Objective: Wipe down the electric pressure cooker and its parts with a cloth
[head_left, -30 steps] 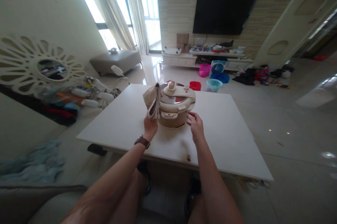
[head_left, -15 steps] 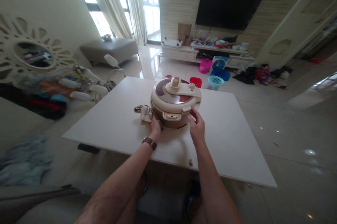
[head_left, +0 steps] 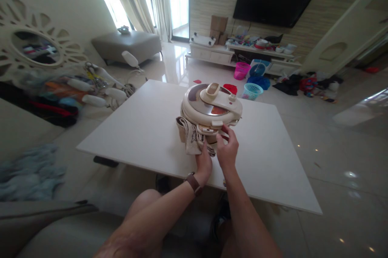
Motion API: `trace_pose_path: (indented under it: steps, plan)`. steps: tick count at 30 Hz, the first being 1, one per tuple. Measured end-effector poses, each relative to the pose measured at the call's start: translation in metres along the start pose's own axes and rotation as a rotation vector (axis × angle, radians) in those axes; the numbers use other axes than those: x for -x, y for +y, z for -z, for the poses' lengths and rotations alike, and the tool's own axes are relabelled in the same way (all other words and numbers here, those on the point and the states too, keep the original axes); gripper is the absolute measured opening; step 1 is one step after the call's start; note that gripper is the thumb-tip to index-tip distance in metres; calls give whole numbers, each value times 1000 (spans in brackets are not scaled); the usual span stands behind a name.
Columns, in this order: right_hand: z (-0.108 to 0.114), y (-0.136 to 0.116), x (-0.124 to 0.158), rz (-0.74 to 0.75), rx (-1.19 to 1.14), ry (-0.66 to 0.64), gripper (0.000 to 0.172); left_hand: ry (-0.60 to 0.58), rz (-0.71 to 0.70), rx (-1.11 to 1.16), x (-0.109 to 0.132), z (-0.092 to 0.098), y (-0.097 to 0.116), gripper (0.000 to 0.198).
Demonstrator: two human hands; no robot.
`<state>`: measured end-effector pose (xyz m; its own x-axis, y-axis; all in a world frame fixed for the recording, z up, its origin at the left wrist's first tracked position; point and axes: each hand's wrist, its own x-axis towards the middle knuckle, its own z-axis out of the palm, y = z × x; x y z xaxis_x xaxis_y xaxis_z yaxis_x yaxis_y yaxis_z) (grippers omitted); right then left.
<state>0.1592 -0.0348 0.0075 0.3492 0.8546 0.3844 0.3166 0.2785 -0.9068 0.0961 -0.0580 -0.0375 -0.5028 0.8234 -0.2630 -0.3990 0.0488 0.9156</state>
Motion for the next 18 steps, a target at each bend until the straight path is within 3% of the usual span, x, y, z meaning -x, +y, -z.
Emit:
trace_pose_path:
  steps: [6,11,14,18]
  plan:
    - [-10,-2,5,98,125,10,38,3,79,-20,-6,4,6,34]
    - [-17,4,-8,223,390,109,58,3,22,8,-4,4,10,29]
    - [-25,5,-17,200,448,179,70,-12,22,-5,-3,8,12,26]
    - [-31,7,-22,160,431,214,69,-5,41,1,-6,13,15,26]
